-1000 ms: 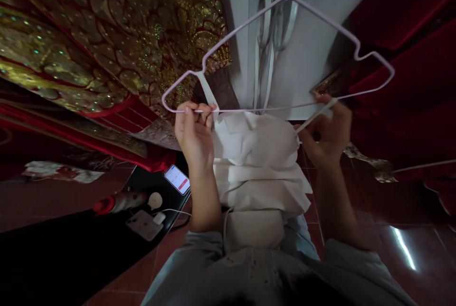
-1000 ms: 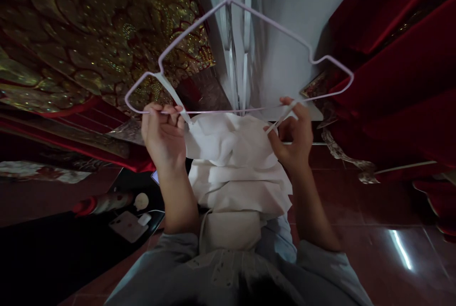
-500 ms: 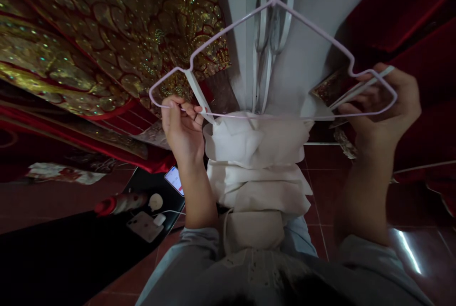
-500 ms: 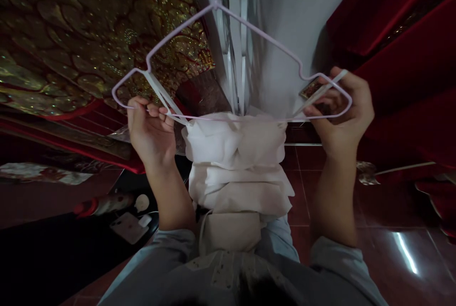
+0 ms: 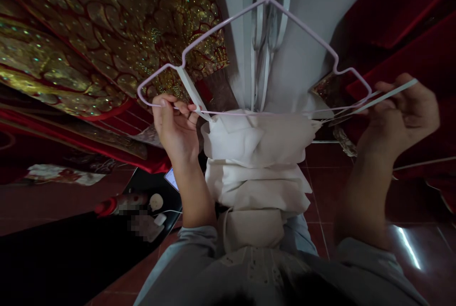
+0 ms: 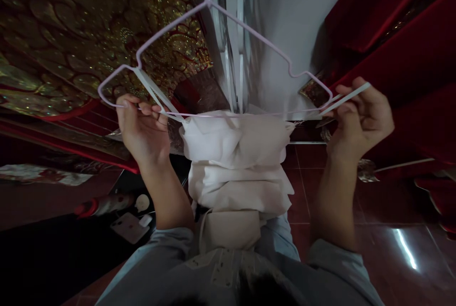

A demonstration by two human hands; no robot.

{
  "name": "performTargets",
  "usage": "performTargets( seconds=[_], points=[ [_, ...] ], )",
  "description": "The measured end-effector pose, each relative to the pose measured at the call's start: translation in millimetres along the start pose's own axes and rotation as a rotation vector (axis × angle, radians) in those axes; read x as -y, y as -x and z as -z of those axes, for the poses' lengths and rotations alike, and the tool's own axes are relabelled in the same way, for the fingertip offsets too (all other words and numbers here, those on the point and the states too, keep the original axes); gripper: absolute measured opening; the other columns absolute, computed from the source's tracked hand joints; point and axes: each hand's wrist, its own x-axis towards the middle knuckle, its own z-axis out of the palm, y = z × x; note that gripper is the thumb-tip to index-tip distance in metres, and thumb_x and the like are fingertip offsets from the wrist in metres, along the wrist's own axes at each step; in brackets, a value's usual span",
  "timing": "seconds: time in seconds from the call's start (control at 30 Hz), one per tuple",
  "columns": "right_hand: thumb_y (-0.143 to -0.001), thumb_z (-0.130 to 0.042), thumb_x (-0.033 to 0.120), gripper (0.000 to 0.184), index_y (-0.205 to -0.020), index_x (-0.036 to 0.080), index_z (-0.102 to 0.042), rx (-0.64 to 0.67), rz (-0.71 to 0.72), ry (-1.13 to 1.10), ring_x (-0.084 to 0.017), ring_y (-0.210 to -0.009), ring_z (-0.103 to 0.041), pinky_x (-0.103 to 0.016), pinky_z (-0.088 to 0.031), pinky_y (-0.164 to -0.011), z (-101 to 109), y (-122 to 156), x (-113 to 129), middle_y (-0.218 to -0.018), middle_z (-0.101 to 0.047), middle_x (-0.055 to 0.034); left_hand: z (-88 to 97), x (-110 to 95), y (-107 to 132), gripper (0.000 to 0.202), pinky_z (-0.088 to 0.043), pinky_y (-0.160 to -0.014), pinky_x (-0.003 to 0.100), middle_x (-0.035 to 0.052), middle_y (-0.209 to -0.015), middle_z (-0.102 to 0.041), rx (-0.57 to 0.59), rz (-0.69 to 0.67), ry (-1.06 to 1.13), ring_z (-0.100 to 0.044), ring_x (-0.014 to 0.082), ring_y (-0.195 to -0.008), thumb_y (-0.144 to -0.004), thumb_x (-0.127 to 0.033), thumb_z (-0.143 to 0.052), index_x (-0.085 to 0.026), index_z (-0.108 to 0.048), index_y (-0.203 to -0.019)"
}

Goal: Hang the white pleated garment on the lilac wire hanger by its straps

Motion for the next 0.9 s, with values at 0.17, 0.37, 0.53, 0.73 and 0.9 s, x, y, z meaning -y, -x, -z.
performTargets(
  seconds=[0.17, 0.37, 0.53, 0.73, 0.9],
  points=[
    [-0.071, -0.099, 0.056, 0.047, -0.101, 0.022, -0.088, 0.05, 0.022, -0.003, -0.016, -0.074, -0.077, -0.035, -0.065, -0.064, -16, -4, 22, -0.09, -0.083, -0.0035, -5.0, 1, 2, 0.035, -0.062, -0.07, 0.022, -0.003, -0.067, -0.061, -0.054, 0.021, -0.01, -0.071, 0.0117, -0.067, -0.121, -0.021, -0.049, -0.023, -0.065, -0.09],
    [-0.096, -0.084, 0.052, 0.033, -0.114, 0.025, -0.09, 0.409, 0.053, 0.075, -0.014, -0.077, -0.075, -0.035, -0.063, -0.076, -49, -9, 58, -0.09, -0.082, -0.0016, -15.7, 0, 4, 0.034, -0.058, -0.069, 0.018, -0.005, -0.064, -0.054, -0.168, 0.056, -0.074, -0.066, 0.0102, -0.063, -0.121, -0.029, -0.049, -0.023, -0.059, -0.089],
    [-0.107, -0.069, 0.056, 0.036, -0.114, 0.028, -0.09, 0.518, 0.094, 0.3, -0.018, -0.083, -0.072, -0.043, -0.06, -0.087, -56, -27, 73, -0.095, -0.079, -0.0051, -9.7, 2, 5, 0.026, -0.059, -0.071, 0.019, -0.0048, -0.067, -0.055, -0.102, 0.048, -0.059, -0.066, 0.0116, -0.065, -0.114, -0.034, -0.067, -0.024, -0.06, -0.09],
    [-0.11, -0.065, 0.044, 0.027, -0.124, 0.036, -0.087, 0.397, 0.353, 0.317, -0.029, -0.111, -0.072, -0.049, -0.059, -0.095, -59, -19, 81, -0.101, -0.078, -0.0065, -6.0, 8, 9, 0.023, -0.059, -0.072, 0.019, -0.0028, -0.069, -0.057, -0.092, 0.032, -0.072, -0.067, 0.013, -0.069, -0.114, -0.031, -0.063, -0.025, -0.063, -0.091],
    [-0.106, -0.069, 0.031, 0.034, -0.137, 0.04, -0.079, 0.532, 0.273, 0.307, -0.024, -0.099, -0.07, -0.04, -0.061, -0.077, -68, 38, 110, -0.113, -0.078, -0.0051, -8.0, 13, 14, 0.023, -0.058, -0.071, 0.021, -0.0026, -0.069, -0.057, -0.101, 0.02, -0.106, -0.067, 0.0135, -0.071, -0.111, -0.036, -0.069, -0.026, -0.064, -0.091]
  ],
)
